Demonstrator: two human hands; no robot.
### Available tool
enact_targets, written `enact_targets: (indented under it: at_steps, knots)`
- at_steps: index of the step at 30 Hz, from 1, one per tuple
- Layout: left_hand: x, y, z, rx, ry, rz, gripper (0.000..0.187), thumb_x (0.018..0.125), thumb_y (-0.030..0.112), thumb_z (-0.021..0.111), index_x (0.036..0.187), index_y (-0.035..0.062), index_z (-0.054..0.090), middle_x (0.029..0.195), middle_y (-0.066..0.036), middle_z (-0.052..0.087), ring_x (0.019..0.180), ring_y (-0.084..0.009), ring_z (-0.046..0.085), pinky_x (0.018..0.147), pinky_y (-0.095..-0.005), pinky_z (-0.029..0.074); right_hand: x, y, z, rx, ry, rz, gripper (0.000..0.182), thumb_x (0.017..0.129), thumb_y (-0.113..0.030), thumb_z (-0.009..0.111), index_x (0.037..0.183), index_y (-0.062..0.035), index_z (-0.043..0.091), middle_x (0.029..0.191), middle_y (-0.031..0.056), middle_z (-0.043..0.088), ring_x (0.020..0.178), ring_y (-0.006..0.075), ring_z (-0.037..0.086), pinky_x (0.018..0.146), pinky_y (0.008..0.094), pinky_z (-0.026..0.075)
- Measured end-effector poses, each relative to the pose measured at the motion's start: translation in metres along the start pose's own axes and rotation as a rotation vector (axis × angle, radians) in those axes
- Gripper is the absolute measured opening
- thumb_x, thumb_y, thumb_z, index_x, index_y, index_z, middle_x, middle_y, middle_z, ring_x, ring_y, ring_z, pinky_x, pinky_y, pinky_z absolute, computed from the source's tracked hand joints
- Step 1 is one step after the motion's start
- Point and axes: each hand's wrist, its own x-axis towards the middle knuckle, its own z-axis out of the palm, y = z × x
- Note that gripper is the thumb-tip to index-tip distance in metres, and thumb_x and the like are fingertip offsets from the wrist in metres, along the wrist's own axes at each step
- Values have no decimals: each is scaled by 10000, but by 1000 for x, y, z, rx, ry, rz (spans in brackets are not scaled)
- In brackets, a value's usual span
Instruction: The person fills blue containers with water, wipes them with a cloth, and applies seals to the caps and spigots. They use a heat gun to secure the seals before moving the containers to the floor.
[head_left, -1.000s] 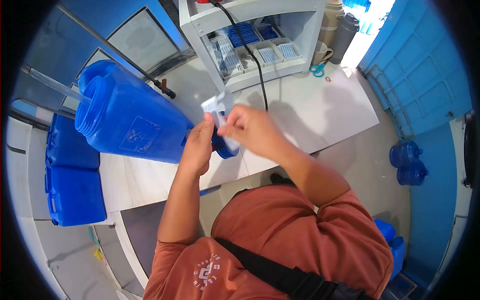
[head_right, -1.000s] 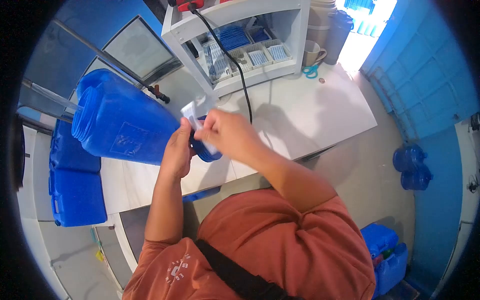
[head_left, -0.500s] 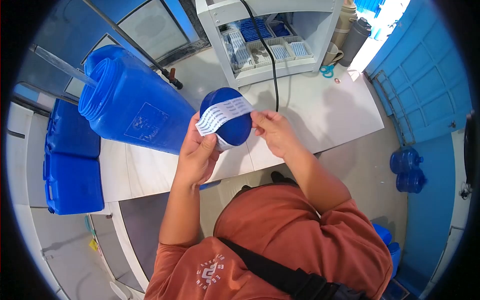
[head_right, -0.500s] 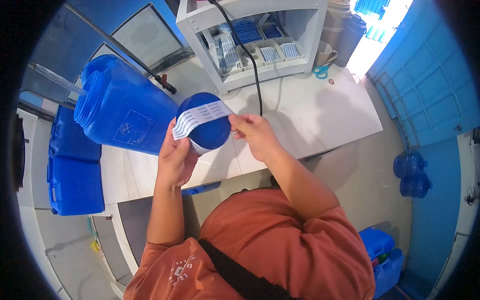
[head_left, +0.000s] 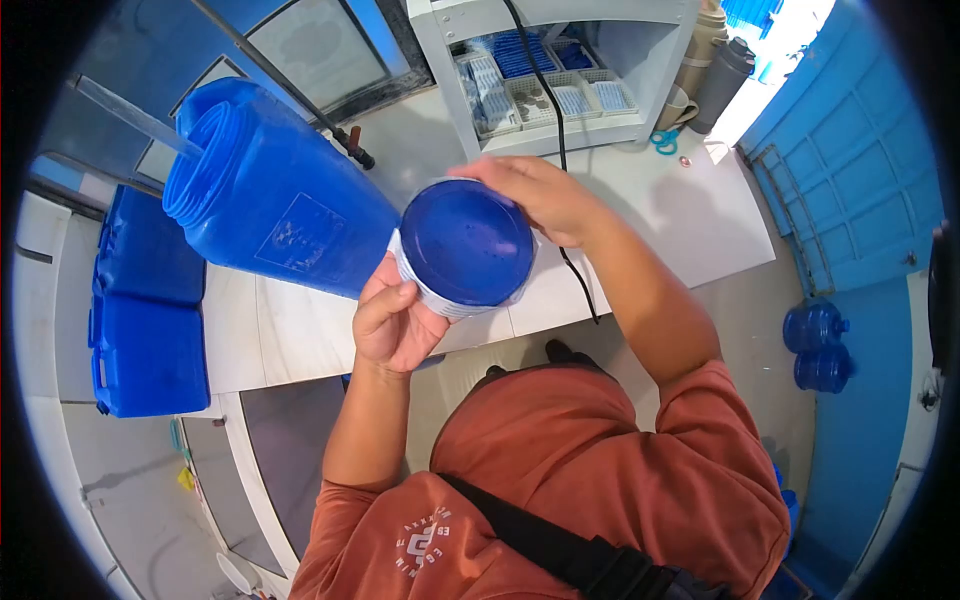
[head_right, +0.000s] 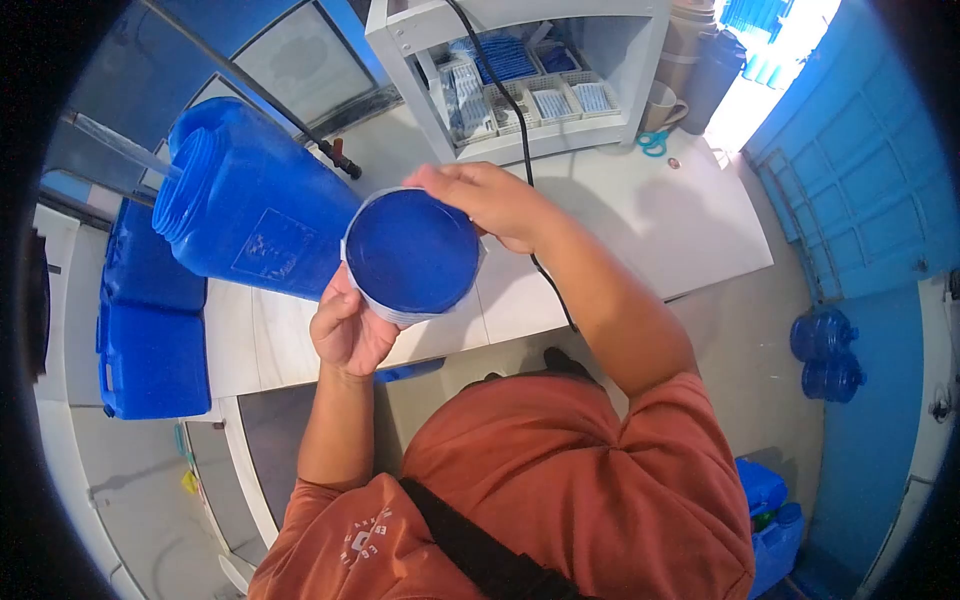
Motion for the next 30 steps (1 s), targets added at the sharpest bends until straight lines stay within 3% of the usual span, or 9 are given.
enact_targets:
  at_steps: [2,4,5,7,22,25,27,28,30]
  knots:
    - [-3,2,-7,-191,-62,67,575,939,134,496,1445,-52,294,1495,-232,349,1369,-412,367,1127,-582,285,-10,5,2,68,30,-116,593,910,-415,671,1325,-16,532,1295,101,574,1187,177,532,961,329,453]
    - [-6,4,-6,-305,-8,112,561,942,125,494,1443,-41,303,1495,-228,350,1385,-406,341,1129,-595,271,-17,14,-3,-128,-31,-529,778,816,-468,756,1384,-14,480,1363,101,534,1237,201,510,1049,358,400]
    - [-7,5,-5,-420,37,147,549,944,116,491,1441,-30,311,1495,-224,351,1401,-400,316,1132,-608,257,-21,16,-3,-125,-38,-523,778,816,-468,756,1384,-14,480,1363,101,534,1237,201,510,1049,358,400]
    - [-6,6,-8,-491,21,162,509,965,127,457,1435,-28,336,1516,-226,320,1424,-401,268,1142,-630,206,-30,16,1,-517,-6,-634,895,712,-418,852,1404,-15,454,1396,106,510,1310,218,451,1100,364,340]
    - [11,7,-3,-506,-35,127,494,991,173,444,1439,-10,344,1527,-238,289,1418,-423,268,1129,-627,242,-29,11,8,-461,198,-581,829,688,-391,874,1336,-8,526,1298,137,594,1228,212,534,1056,348,385]
    - [12,14,0,-404,-36,122,590,958,178,534,1462,-7,287,1517,-233,301,1396,-415,315,1131,-604,263,-23,13,5,-351,124,-716,825,696,-418,862,1336,-18,528,1317,127,580,1261,207,501,1067,367,373]
    - [13,25,15,199,-68,141,780,876,138,667,1486,-6,203,1500,-223,322,1361,-399,376,1125,-558,302,-29,-3,2,-444,156,-737,795,718,-414,845,1342,-36,529,1332,116,572,1277,222,487,1077,368,363]
    - [4,26,22,296,36,113,912,785,100,763,1479,-25,185,1450,-229,375,1328,-394,417,1103,-535,356,-33,-14,2,-537,194,-754,765,740,-410,828,1347,-54,529,1346,106,563,1294,237,473,1087,368,352]
    - [-4,32,31,588,-20,73,921,790,53,733,1488,-38,139,1419,-182,411,1312,-287,426,1084,-431,345,-35,-34,5,-675,168,-795,696,760,-381,811,1335,-87,551,1326,83,583,1304,255,464,1115,405,305]
